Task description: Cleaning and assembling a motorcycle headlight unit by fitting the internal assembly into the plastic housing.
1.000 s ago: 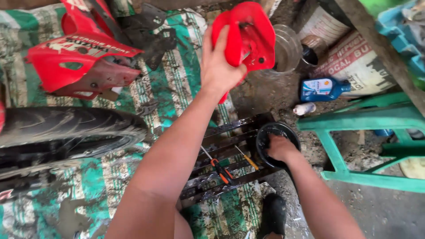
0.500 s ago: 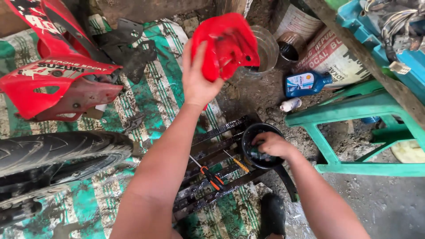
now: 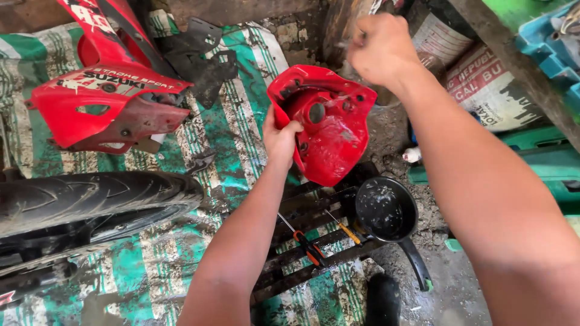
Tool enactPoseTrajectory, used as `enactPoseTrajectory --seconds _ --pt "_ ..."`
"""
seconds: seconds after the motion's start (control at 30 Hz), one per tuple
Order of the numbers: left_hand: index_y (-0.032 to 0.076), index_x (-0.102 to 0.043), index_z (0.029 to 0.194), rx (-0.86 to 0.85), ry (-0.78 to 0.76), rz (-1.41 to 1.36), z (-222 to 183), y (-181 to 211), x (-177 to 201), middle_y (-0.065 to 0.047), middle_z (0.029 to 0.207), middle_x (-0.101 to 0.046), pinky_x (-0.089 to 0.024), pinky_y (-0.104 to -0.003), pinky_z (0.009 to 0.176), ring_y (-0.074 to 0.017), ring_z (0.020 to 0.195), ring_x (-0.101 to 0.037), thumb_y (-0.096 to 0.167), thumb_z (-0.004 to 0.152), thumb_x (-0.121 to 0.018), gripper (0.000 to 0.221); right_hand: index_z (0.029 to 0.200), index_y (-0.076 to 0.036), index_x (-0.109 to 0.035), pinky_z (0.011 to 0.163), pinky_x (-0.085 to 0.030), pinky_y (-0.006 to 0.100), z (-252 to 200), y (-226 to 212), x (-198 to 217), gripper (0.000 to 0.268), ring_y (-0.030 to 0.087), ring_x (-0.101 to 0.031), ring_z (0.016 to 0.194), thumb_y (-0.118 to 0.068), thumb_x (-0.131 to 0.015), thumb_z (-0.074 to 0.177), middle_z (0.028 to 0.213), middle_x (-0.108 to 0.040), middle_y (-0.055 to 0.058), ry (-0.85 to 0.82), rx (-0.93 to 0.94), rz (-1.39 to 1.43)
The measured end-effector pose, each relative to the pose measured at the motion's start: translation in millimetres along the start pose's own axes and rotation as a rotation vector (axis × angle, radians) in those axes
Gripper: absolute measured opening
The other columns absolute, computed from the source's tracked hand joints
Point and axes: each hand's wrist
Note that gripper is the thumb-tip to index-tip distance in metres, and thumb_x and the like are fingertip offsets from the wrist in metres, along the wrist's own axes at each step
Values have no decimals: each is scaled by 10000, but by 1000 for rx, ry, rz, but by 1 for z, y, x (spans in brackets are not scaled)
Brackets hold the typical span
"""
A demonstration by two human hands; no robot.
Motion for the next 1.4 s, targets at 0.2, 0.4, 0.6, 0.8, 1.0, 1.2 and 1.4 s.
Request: enactPoseTrajectory --seconds 0.2,0.4,0.6,0.8,1.0,1.2,1.4 --pt "230 -526 1689 115 -137 -477 -28 32 15 -239 1501 -656 -532 -523 1133 -393 1302 -676 -1 661 -764 1079 1023 -208 -736 854 -562 503 10 -48 33 141 313 -754 955 -251 -808 910 914 -725 77 15 64 339" --pt "266 -445 1732 6 -260 -726 5 -6 14 -211 1587 -608 -541 -544 1116 -404 1306 -653 -24 663 -651 1127 1027 -26 -751 966 -548 588 -143 -44 113 325 507 -736 1017 88 -725 724 957 -747 251 -317 22 380" --pt "220 -316 1793 -217 -334 -666 3 14 15 -235 1648 -537 -559 -520 1114 -398 1372 -611 -117 610 -616 1266 1103 -83 -867 1051 -593 635 -271 16 28 375 509 -779 1190 9 -749 759 1187 -855 254 -577 -145 358" --pt "321 -297 1781 -406 -285 -147 -75 102 48 -176 1770 -384 -721 -445 561 -531 1035 -791 -74 781 -670 1138 1257 -102 -830 1119 -583 628 -296 -31 88 362 484 -725 1299 -112 -714 915 1340 -816 219 -586 -247 172" --pt "168 -383 1720 -1142 -250 516 -94 114 35 -232 1817 -270 -469 -571 1306 -493 1673 -396 100 684 -869 1145 1221 -165 -806 1064 -650 391 -387 -113 171 352 215 -838 1160 -203 -796 871 1388 -824 -71 -650 3 136" --pt "139 -439 1697 -1257 -296 644 -96 114 21 -254 1785 -326 -456 -532 1309 -492 1632 -436 143 695 -897 1101 1284 -184 -758 911 -662 434 -444 -99 137 420 312 -813 1074 -191 -779 865 1333 -808 -10 -502 -123 211" --pt "240 -455 1743 -1416 -323 658 -120 134 21 -187 1796 -316 -472 -624 1209 -508 1552 -507 204 671 -986 1198 1522 -198 -677 981 -708 502 -399 -59 128 603 337 -857 1171 -393 -804 966 1329 -859 113 -484 -474 541"
Point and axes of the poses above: each hand's wrist, its own z-axis towards the middle knuckle, its own x-axis out of the back of the hand, y = z × x
